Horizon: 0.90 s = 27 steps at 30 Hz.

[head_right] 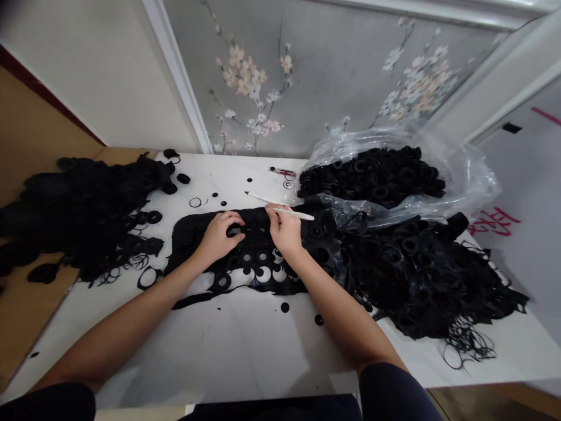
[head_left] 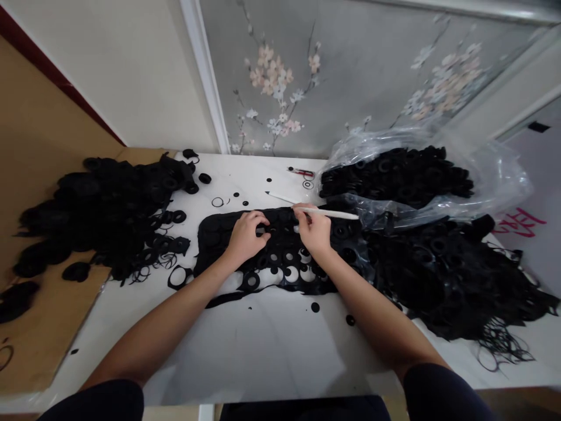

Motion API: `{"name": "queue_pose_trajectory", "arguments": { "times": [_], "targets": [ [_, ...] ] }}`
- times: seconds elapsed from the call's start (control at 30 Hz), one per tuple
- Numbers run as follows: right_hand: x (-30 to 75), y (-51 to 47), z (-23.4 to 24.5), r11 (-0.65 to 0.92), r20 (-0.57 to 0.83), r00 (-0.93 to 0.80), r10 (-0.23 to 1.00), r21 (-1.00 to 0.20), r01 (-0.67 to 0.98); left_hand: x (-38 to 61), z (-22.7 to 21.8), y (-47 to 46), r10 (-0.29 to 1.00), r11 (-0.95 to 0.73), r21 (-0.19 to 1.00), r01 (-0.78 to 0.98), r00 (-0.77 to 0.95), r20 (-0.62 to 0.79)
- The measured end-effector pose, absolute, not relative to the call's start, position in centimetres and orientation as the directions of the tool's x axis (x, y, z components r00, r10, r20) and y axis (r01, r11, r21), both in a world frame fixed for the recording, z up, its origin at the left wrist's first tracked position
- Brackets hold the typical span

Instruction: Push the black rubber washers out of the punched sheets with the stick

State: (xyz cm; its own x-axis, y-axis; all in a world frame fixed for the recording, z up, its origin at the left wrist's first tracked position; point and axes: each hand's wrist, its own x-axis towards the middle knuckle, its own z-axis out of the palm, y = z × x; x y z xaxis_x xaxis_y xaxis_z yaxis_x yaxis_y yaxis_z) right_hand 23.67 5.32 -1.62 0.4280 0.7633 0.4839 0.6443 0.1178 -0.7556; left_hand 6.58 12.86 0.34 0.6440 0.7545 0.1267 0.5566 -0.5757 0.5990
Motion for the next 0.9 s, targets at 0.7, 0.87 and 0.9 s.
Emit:
{"name": "queue_pose_trajectory", "arguments": {
  "times": [0.7,0.87,0.9],
  "targets": [
    [23.5,3.6,0.8,0.254,0.311,0.118,0.943,-0.903,0.348,6.7,0.2,12.8,0.579,-0.775,0.438,0.455,0.79,0.204],
    [23.5,4.1,-0.2,0.205,0.246,0.19,0.951,-0.955,0.213,7.0,0.0,13.2,0.599,-0.754,0.454,0.475,0.781,0.177],
    [23.5,4.3,-0.5,0.202,0.24,0.224,0.944,-0.962,0.182,7.0,0.0,13.2,0.598,-0.753,0.456,0.475,0.782,0.173]
  ]
}}
